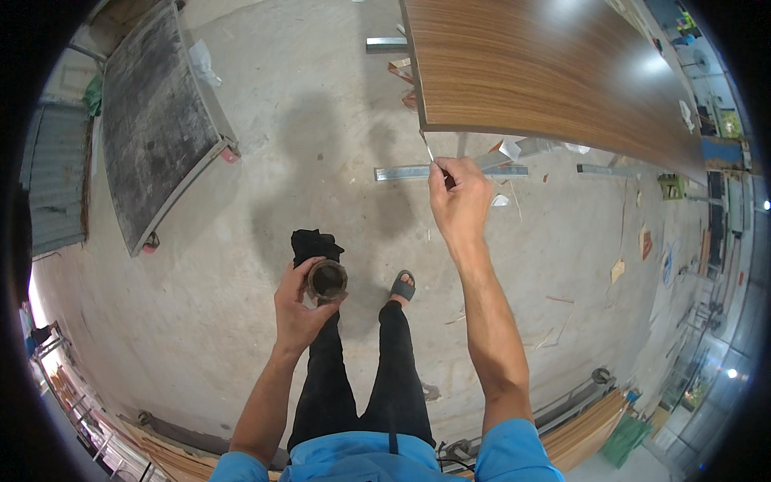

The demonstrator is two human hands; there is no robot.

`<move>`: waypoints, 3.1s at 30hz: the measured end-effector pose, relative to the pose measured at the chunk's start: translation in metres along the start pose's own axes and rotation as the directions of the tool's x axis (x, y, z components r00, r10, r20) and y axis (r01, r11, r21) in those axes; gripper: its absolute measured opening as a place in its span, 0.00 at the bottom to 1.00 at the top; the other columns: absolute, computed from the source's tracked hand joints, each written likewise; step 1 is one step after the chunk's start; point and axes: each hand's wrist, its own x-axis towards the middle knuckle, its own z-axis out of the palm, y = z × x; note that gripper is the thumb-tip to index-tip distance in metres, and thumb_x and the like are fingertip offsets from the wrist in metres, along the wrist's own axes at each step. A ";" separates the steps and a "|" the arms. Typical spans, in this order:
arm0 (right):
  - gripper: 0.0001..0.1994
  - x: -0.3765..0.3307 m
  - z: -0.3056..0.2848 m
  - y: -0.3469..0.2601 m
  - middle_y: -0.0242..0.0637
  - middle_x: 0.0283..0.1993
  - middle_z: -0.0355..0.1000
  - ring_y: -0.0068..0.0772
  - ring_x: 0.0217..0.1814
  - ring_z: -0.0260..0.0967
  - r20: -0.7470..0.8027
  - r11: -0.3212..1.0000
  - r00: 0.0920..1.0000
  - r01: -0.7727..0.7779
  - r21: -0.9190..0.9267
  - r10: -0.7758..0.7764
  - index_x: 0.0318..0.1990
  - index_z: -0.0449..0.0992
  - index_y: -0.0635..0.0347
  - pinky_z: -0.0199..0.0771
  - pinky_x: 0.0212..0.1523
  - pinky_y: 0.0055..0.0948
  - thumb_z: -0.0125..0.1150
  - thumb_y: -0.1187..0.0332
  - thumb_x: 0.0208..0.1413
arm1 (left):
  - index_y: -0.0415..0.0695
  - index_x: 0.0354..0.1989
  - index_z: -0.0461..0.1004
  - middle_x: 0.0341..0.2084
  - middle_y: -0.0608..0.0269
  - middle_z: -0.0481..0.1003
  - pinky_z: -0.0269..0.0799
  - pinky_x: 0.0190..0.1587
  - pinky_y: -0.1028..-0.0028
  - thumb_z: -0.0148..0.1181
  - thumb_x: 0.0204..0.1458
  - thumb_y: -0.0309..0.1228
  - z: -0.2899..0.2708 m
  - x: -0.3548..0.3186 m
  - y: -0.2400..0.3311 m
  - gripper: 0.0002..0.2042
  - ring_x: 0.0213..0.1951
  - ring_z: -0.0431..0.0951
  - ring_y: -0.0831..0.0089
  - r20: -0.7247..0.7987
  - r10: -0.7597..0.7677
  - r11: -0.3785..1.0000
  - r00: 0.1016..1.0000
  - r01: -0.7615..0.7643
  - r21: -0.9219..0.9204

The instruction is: The person applies a liquid finish to a large wooden tabletop using a small brush and a black cloth. They repeatedly dip the brush into a small container, apply the finish along the edges and surface, and wipe the area with the cloth. The person moves around the table to reach different sections.

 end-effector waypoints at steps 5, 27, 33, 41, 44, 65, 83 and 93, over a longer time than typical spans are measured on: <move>0.05 0.000 0.006 0.002 0.43 0.31 0.78 0.32 0.29 0.75 -0.075 0.999 0.997 0.018 0.041 -0.015 0.39 0.85 0.67 0.74 0.33 0.32 0.69 0.74 0.58 | 0.38 0.59 0.75 0.48 0.61 0.76 0.75 0.57 0.72 0.79 0.44 0.21 -0.002 0.000 -0.002 0.31 0.51 0.80 0.71 0.048 0.040 0.999 0.998 -0.041 0.019; 0.08 -0.002 0.013 0.013 0.44 0.33 0.81 0.29 0.29 0.74 0.041 0.988 0.996 -0.081 0.131 0.077 0.43 0.85 0.70 0.73 0.34 0.29 0.66 0.74 0.62 | 0.40 0.61 0.74 0.49 0.60 0.78 0.78 0.55 0.75 0.78 0.42 0.18 -0.002 0.001 -0.007 0.33 0.53 0.80 0.72 0.046 0.016 1.000 0.999 -0.016 0.003; 0.08 0.000 0.014 0.013 0.44 0.33 0.80 0.27 0.29 0.73 0.093 0.989 0.991 -0.108 0.101 0.099 0.43 0.84 0.70 0.73 0.33 0.30 0.65 0.73 0.62 | 0.39 0.60 0.74 0.49 0.60 0.78 0.78 0.54 0.74 0.78 0.42 0.19 -0.004 0.003 -0.007 0.32 0.52 0.80 0.72 0.053 0.066 0.995 0.996 -0.069 0.065; 0.07 0.000 0.015 0.007 0.40 0.32 0.80 0.25 0.28 0.72 0.055 0.985 0.994 -0.098 0.144 0.090 0.42 0.84 0.69 0.72 0.33 0.27 0.65 0.73 0.62 | 0.39 0.60 0.75 0.48 0.61 0.79 0.77 0.52 0.75 0.79 0.42 0.20 -0.002 0.003 -0.007 0.32 0.51 0.81 0.74 0.039 0.032 0.999 0.999 -0.033 0.010; 0.07 0.000 0.013 0.007 0.40 0.32 0.80 0.24 0.28 0.71 -0.026 0.986 0.997 -0.064 0.154 0.068 0.42 0.84 0.69 0.72 0.33 0.27 0.65 0.74 0.62 | 0.39 0.60 0.75 0.49 0.62 0.77 0.77 0.53 0.74 0.79 0.42 0.21 -0.003 0.003 -0.006 0.32 0.51 0.81 0.72 0.062 0.068 0.997 0.996 -0.071 0.042; 0.08 -0.004 0.020 0.006 0.35 0.31 0.80 0.19 0.31 0.72 -0.001 0.983 0.992 -0.122 0.133 0.124 0.43 0.84 0.69 0.72 0.34 0.24 0.67 0.72 0.63 | 0.36 0.60 0.74 0.51 0.59 0.74 0.75 0.60 0.72 0.78 0.44 0.18 -0.012 0.006 0.004 0.32 0.54 0.80 0.70 0.054 0.023 1.000 0.998 -0.022 -0.013; 0.06 -0.136 0.044 0.054 0.43 0.31 0.81 0.30 0.32 0.78 0.017 0.873 0.874 -0.485 0.044 0.485 0.39 0.84 0.66 0.76 0.36 0.32 0.69 0.71 0.58 | 0.36 0.61 0.74 0.50 0.58 0.73 0.77 0.59 0.69 0.79 0.44 0.19 -0.100 0.053 -0.003 0.32 0.54 0.80 0.67 0.120 0.048 0.994 0.992 -0.035 -0.103; 0.04 -0.131 0.114 -0.033 0.32 0.31 0.76 0.18 0.32 0.70 -0.250 0.641 0.633 -0.519 0.565 0.733 0.41 0.82 0.66 0.70 0.34 0.22 0.67 0.75 0.64 | 0.35 0.62 0.72 0.54 0.57 0.74 0.77 0.60 0.71 0.78 0.45 0.18 -0.126 0.210 0.035 0.32 0.55 0.79 0.69 0.406 0.176 0.977 0.897 -0.208 0.036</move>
